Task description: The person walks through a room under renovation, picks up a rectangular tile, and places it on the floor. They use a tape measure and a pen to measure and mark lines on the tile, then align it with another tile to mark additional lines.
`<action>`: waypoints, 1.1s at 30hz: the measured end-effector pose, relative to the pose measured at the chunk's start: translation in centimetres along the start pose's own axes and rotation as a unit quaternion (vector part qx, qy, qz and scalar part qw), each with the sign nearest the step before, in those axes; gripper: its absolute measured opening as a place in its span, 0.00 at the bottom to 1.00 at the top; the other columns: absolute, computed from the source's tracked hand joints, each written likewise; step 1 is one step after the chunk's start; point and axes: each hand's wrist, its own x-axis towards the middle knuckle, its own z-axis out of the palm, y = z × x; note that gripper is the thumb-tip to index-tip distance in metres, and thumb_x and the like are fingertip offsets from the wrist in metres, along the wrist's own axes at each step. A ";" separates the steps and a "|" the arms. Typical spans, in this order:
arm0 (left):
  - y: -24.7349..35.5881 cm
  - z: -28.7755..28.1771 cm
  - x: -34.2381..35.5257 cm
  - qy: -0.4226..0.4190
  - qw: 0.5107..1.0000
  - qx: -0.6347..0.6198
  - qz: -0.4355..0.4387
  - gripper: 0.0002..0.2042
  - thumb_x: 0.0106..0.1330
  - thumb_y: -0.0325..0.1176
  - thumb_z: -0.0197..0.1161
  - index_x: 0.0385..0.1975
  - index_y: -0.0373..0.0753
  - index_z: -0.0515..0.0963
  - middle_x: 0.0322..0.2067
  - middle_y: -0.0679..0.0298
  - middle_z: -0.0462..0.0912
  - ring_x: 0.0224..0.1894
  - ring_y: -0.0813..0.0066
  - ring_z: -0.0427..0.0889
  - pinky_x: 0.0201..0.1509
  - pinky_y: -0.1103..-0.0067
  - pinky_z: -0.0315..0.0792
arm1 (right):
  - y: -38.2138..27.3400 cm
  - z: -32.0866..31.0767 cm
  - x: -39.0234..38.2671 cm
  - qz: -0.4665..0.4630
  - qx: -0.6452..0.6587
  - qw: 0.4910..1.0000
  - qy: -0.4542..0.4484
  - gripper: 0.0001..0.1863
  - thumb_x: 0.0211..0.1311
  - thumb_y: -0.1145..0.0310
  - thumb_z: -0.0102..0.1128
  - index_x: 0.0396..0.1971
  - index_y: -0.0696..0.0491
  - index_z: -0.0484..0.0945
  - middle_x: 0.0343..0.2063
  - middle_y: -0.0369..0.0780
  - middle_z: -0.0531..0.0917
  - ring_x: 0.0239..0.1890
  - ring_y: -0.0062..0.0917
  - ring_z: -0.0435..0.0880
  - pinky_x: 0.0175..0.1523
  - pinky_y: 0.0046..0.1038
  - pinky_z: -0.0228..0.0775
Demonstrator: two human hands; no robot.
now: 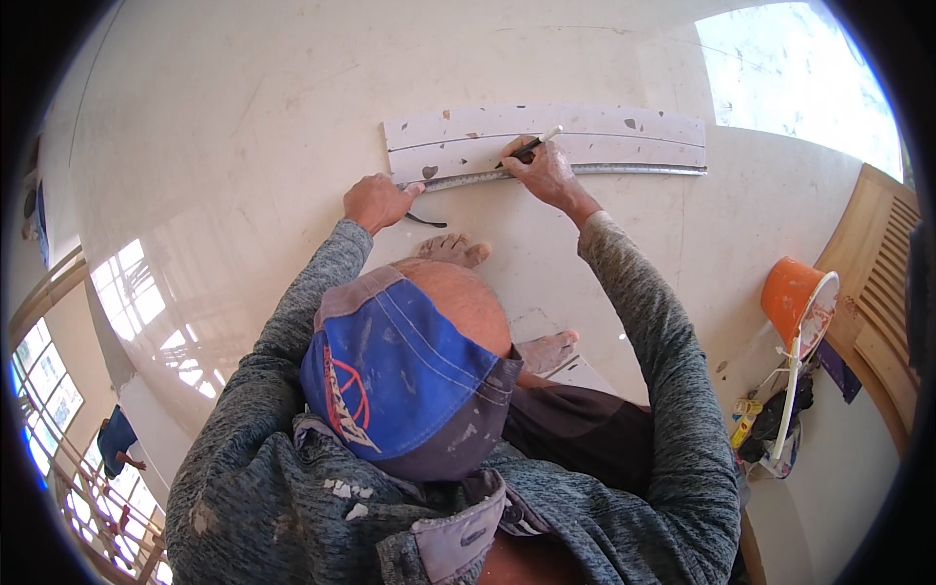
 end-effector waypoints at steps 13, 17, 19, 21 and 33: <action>-0.1 0.1 -0.1 0.005 1.000 0.002 0.012 0.35 0.58 0.63 0.56 0.39 0.29 0.81 0.38 0.45 0.83 0.43 0.51 0.83 0.46 0.67 0.77 | -0.7 -0.3 -0.3 0.024 -0.002 1.000 0.001 0.12 0.55 0.63 0.57 0.30 0.56 0.78 0.18 0.45 0.78 0.23 0.31 0.77 0.34 0.33 0.70; 0.4 -0.6 -0.4 -0.017 1.000 -0.003 -0.003 0.35 0.58 0.62 0.56 0.39 0.28 0.81 0.38 0.45 0.83 0.44 0.51 0.83 0.46 0.66 0.77 | -0.8 -0.4 -0.2 0.042 -0.061 0.997 -0.026 0.12 0.56 0.62 0.57 0.30 0.57 0.77 0.18 0.45 0.77 0.23 0.31 0.77 0.33 0.34 0.69; 0.1 -0.2 -0.2 -0.018 1.000 -0.008 -0.002 0.34 0.58 0.62 0.56 0.39 0.28 0.81 0.39 0.45 0.83 0.44 0.50 0.83 0.47 0.65 0.77 | -1.1 -0.6 -0.1 0.038 -0.066 0.997 -0.031 0.11 0.56 0.63 0.57 0.30 0.56 0.78 0.19 0.44 0.79 0.24 0.30 0.78 0.34 0.32 0.70; 0.0 -0.2 -0.1 -0.015 1.000 -0.011 0.002 0.34 0.58 0.62 0.56 0.39 0.27 0.81 0.39 0.44 0.83 0.44 0.50 0.83 0.47 0.65 0.77 | -1.2 -0.7 -0.2 0.034 -0.045 0.998 -0.017 0.10 0.56 0.63 0.58 0.31 0.55 0.79 0.20 0.42 0.80 0.25 0.28 0.79 0.34 0.31 0.71; -0.3 -1.5 0.8 0.039 0.999 -0.036 0.011 0.33 0.58 0.61 0.57 0.42 0.30 0.80 0.40 0.46 0.83 0.45 0.52 0.82 0.48 0.66 0.76 | 0.4 -3.0 1.0 0.018 0.175 0.980 0.094 0.11 0.57 0.66 0.63 0.33 0.59 0.81 0.20 0.31 0.77 0.23 0.13 0.71 0.28 0.19 0.64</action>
